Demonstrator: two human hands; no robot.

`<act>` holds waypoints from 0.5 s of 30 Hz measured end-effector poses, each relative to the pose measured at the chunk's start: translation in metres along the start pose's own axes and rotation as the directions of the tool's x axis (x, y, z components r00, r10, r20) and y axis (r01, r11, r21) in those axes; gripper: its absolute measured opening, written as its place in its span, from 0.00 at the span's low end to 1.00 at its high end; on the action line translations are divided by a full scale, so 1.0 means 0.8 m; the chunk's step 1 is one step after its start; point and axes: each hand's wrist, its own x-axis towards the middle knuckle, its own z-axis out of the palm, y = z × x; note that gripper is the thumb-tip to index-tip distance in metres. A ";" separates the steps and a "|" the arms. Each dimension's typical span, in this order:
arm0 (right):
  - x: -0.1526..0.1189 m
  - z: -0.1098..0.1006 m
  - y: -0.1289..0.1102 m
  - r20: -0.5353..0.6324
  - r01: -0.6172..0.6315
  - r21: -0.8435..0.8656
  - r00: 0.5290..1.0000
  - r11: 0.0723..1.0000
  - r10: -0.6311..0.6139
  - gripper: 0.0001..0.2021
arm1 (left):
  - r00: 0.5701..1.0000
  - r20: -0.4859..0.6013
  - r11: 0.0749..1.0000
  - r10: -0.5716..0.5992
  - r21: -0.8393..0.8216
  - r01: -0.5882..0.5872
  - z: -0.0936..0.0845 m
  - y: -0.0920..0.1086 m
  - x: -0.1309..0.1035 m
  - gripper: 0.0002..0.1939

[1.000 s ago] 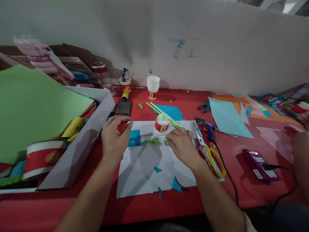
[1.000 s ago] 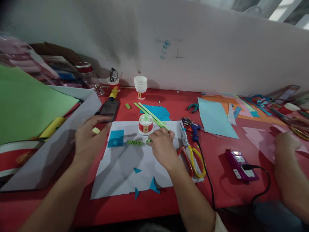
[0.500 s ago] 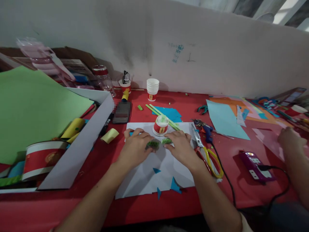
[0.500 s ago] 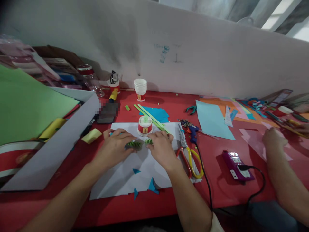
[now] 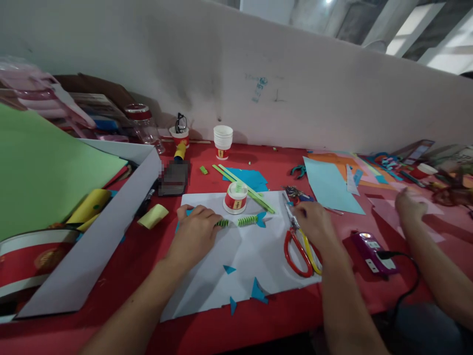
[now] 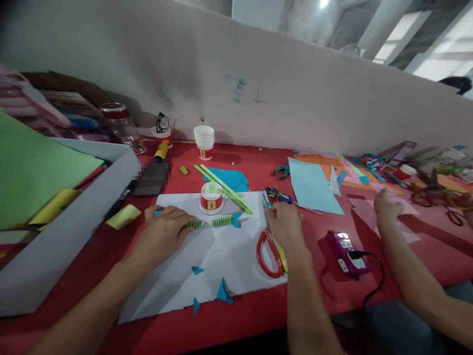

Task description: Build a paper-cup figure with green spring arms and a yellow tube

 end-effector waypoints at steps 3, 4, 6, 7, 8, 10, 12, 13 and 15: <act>0.003 -0.008 0.019 -0.187 -0.115 -0.028 0.976 0.993 0.107 0.21 | 1.000 0.018 1.000 -0.008 0.003 0.008 0.000 0.002 -0.001 0.09; 0.003 -0.009 0.020 -0.272 -0.153 -0.045 0.953 0.987 0.135 0.28 | 1.000 0.019 1.000 -0.019 0.001 0.019 0.000 0.002 -0.001 0.10; 0.006 -0.007 0.018 -0.315 -0.222 -0.077 0.930 0.972 0.187 0.32 | 0.999 0.016 0.999 -0.047 -0.015 0.047 0.000 0.002 -0.002 0.12; 0.009 -0.006 0.018 -0.262 -0.241 -0.088 0.942 0.966 0.211 0.29 | 0.998 0.012 0.998 -0.063 -0.030 0.063 -0.001 0.001 -0.001 0.13; 0.013 -0.003 0.020 -0.174 -0.253 -0.094 0.957 0.963 0.234 0.26 | 0.997 0.005 0.995 -0.081 -0.051 0.081 -0.003 0.000 -0.001 0.14; 0.024 0.002 0.027 -0.022 -0.277 -0.087 0.961 0.957 0.277 0.21 | 0.989 -0.029 0.985 -0.148 -0.099 0.144 -0.010 -0.005 0.002 0.14; 0.037 0.007 0.039 0.021 -0.297 -0.068 0.954 0.952 0.299 0.18 | 0.961 -0.088 0.958 -0.263 -0.144 0.249 -0.019 -0.011 0.006 0.11; 0.043 0.009 0.045 0.035 -0.308 -0.059 0.950 0.950 0.310 0.15 | 0.935 -0.123 0.936 -0.333 -0.166 0.312 -0.024 -0.015 0.008 0.11; 0.054 0.010 0.056 0.062 -0.319 -0.032 0.945 0.947 0.321 0.08 | 0.870 -0.190 0.885 -0.455 -0.204 0.418 -0.032 -0.020 0.010 0.12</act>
